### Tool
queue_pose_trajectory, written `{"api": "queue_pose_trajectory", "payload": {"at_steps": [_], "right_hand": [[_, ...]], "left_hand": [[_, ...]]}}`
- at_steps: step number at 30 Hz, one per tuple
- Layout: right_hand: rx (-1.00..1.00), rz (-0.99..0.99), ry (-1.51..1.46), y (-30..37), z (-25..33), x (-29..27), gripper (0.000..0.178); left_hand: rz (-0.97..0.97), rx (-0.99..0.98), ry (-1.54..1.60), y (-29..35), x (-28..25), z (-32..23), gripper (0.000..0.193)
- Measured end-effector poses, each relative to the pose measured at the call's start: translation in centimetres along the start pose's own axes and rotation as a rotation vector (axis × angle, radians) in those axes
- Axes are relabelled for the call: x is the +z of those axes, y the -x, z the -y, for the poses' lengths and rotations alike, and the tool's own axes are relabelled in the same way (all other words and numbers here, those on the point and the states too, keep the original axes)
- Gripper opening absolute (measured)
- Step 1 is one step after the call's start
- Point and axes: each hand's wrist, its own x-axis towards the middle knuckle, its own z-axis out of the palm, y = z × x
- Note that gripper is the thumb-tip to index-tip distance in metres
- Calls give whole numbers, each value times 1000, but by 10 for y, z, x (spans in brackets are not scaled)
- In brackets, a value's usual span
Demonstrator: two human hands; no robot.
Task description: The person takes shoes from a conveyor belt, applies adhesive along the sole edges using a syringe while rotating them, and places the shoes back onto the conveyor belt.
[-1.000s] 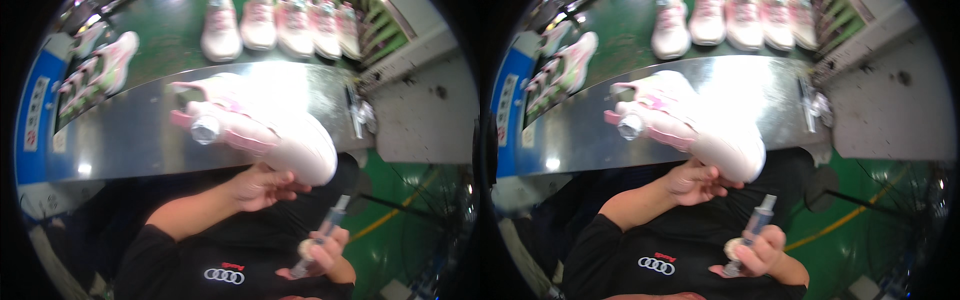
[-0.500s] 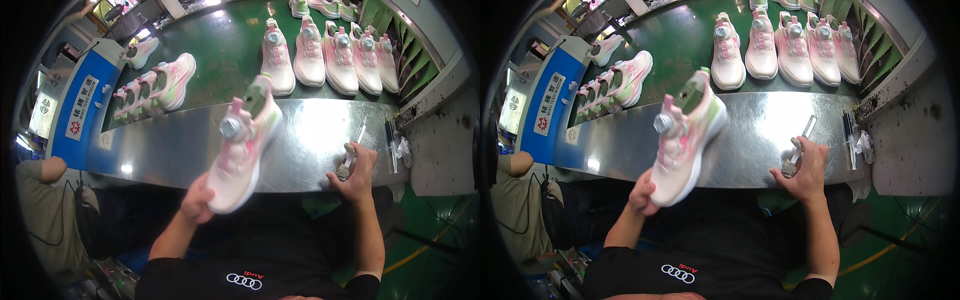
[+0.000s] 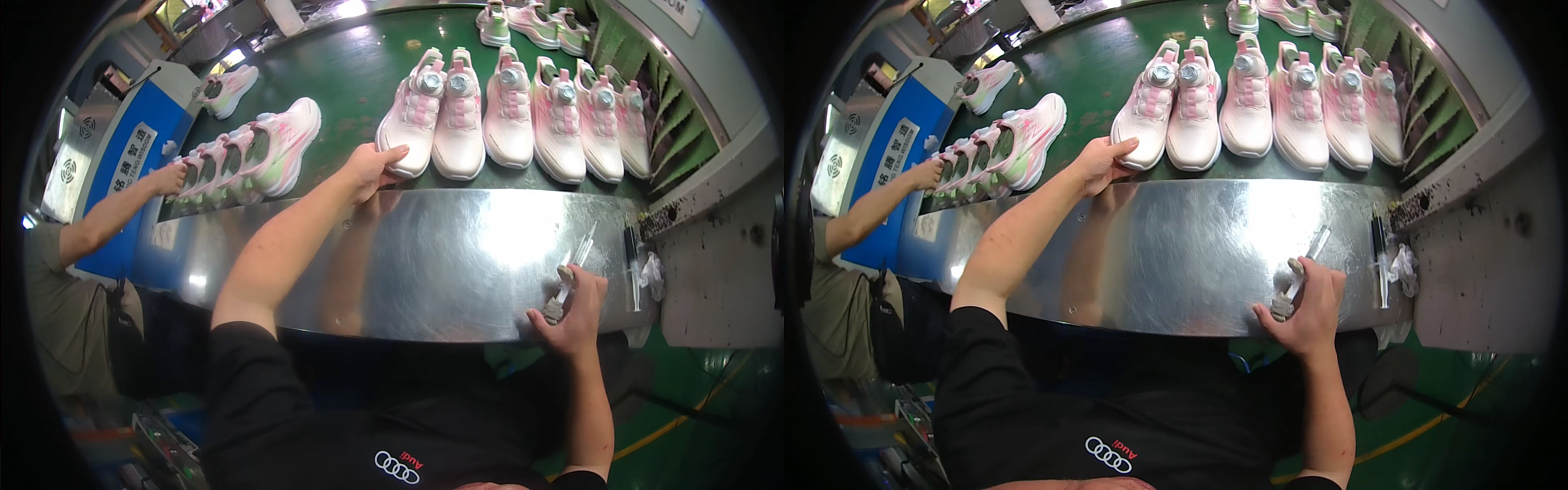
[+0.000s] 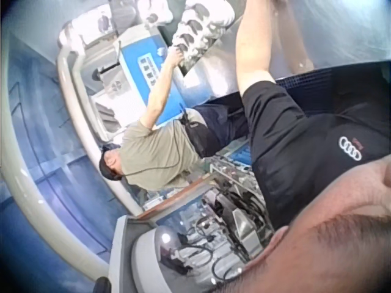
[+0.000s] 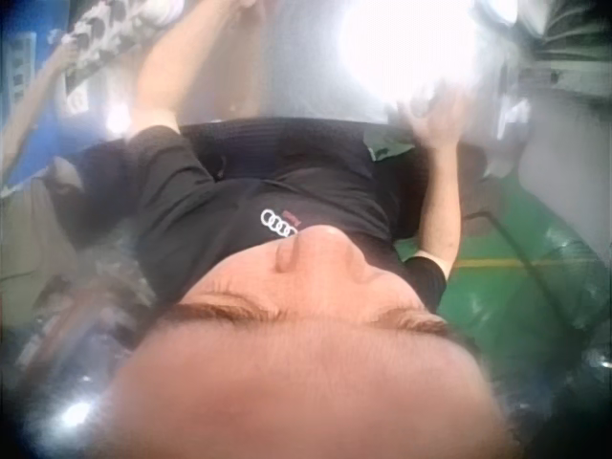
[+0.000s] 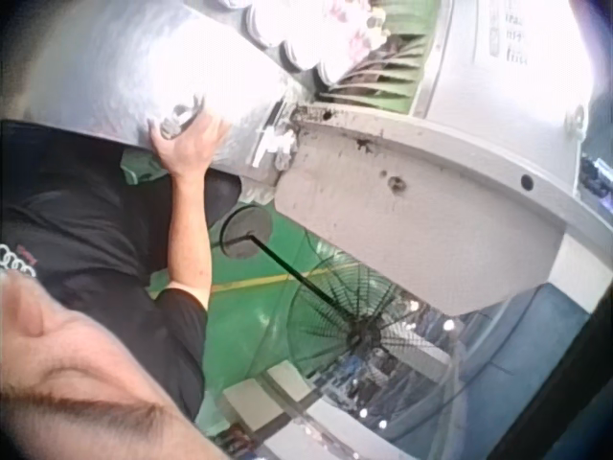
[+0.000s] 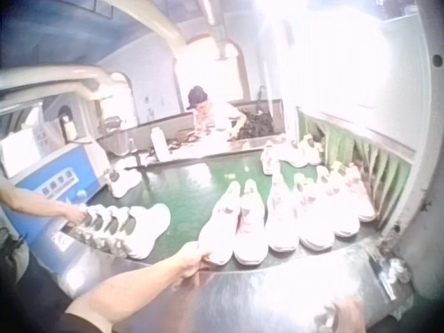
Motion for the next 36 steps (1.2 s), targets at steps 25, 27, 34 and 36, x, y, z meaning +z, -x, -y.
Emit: {"api": "queue_pose_trajectory", "payload": {"at_steps": [25,27,34,36], "right_hand": [[-25,-37,-122,-4,-4,-7,77],[-15,-42,-124,-3,-4,-7,77],[-18,-8,-135,-2,0,-12,78],[-15,-6,-162,-1,-1,-12,78]], "left_hand": [[-519,498,-274,30,-159,-24,56],[-513,488,-311,46,-163,-25,37],[-325,667,-674,190,-99,4,68],[-227,572,-842,220,-69,21,88]]}}
